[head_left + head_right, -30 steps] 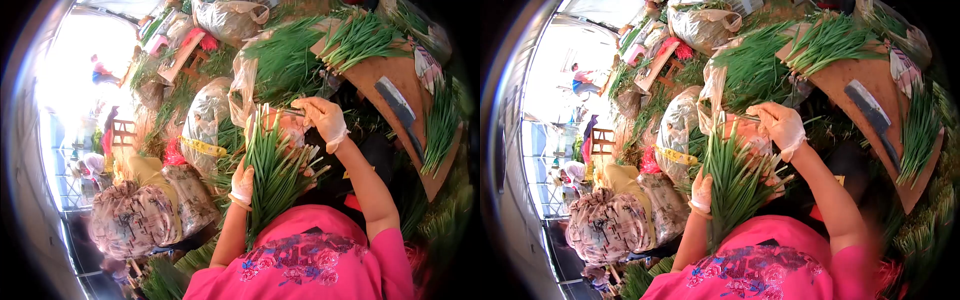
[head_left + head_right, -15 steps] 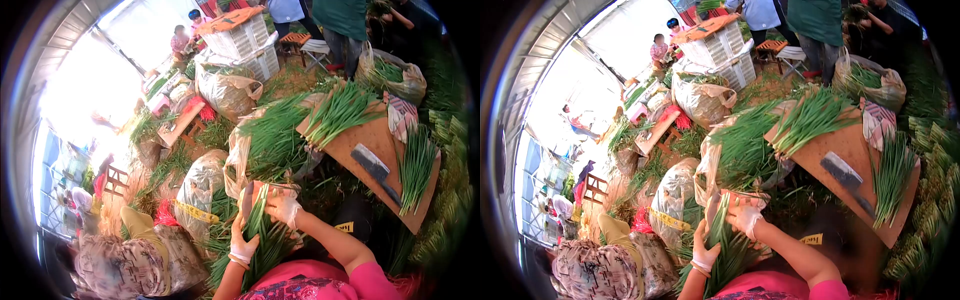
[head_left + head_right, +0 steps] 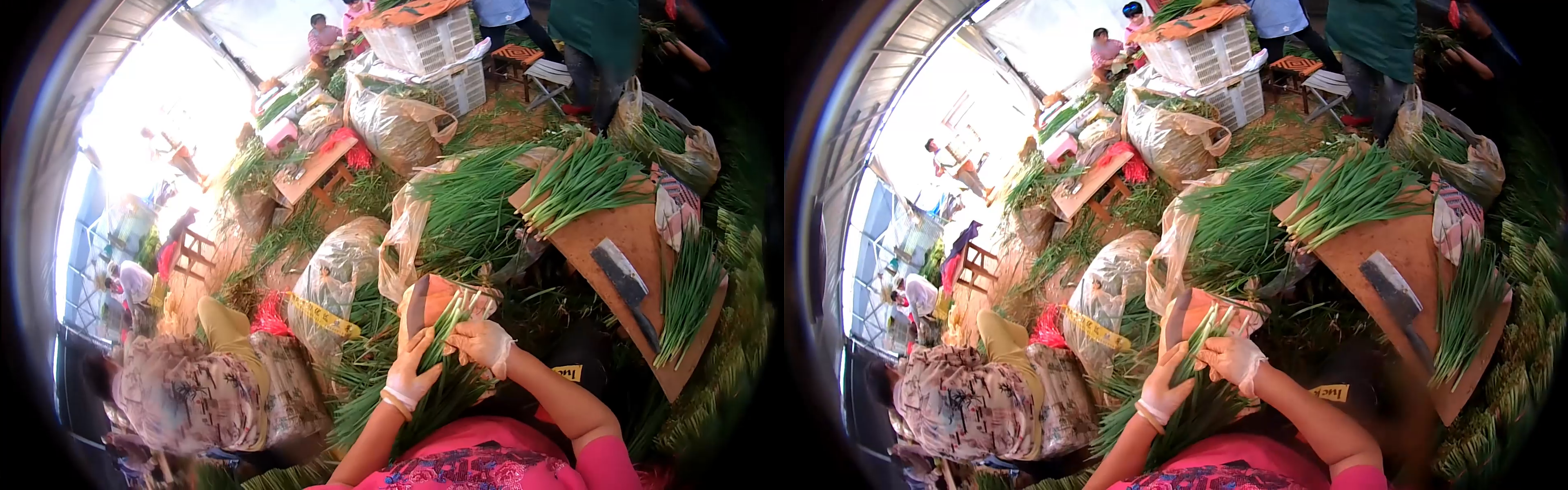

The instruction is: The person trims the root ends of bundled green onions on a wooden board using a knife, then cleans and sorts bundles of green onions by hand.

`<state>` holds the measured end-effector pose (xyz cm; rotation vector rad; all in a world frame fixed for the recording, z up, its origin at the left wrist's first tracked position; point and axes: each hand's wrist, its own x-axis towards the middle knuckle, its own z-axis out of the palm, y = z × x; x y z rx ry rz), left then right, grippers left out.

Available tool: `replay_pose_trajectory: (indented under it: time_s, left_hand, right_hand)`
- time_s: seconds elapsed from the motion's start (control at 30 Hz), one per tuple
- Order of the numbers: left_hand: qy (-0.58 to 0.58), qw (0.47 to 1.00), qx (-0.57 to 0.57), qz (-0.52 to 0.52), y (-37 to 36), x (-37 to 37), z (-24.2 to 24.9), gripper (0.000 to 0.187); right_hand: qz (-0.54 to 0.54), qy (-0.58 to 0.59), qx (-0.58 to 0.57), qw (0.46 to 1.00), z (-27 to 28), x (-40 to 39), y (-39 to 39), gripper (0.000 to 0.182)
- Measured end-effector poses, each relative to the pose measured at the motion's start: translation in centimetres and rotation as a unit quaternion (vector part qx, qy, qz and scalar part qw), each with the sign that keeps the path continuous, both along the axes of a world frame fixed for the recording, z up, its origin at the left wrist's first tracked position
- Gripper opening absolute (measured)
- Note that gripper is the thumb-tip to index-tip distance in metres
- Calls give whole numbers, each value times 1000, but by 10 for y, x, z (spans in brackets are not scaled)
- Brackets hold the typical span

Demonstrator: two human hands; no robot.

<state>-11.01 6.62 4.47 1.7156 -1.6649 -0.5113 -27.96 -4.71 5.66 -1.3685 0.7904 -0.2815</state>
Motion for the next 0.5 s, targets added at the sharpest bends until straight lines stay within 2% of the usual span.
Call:
replay_pose_trajectory:
  time_s: [0.07, 0.1, 0.13, 0.2, 0.27, 0.3, 0.33, 0.37, 0.4, 0.43, 0.47, 0.5]
  left_hand:
    - [6, 999, 34, 22, -1, 8, -18, 52]
    - [28, 999, 5, 27, -2, 11, -23, 46]
    - [164, 983, 54, 62, 0, 16, -43, 43]
    - [193, 969, 102, 114, -3, 29, -56, 41]
    - [312, 942, 79, 92, -1, 37, -62, 40]
    - [369, 924, 60, 77, 0, 41, -65, 40]
    - [407, 907, 68, 83, 4, 42, -68, 41]
    - [445, 888, 72, 85, 5, 43, -71, 41]
    - [483, 868, 78, 85, 5, 42, -73, 42]
    - [490, 865, 70, 85, 4, 39, -70, 41]
    - [491, 864, 72, 78, 3, 39, -68, 42]
    - [493, 864, 76, 74, 4, 38, -68, 42]
  right_hand:
    - [72, -31, 27, 997, -5, 8, 12, 26]
    - [107, -46, 44, 992, -7, 12, 18, 26]
    - [176, -76, 114, 975, 17, 8, 23, 24]
    - [275, -101, 115, 949, 60, -4, 26, 23]
    - [224, -147, 164, 949, 85, -32, 23, 25]
    - [203, -129, 171, 955, 82, -48, 15, 24]
    - [173, -141, 96, 970, 68, -56, 9, 21]
    - [139, -31, -11, 990, 58, -56, -2, 20]
    - [136, 35, -457, 878, 32, -59, -7, 21]
    - [25, 47, -266, 963, 37, -53, -6, 23]
    - [-87, 56, -59, 993, 41, -45, -5, 25]
    - [-98, 42, -93, 990, 38, -40, -6, 25]
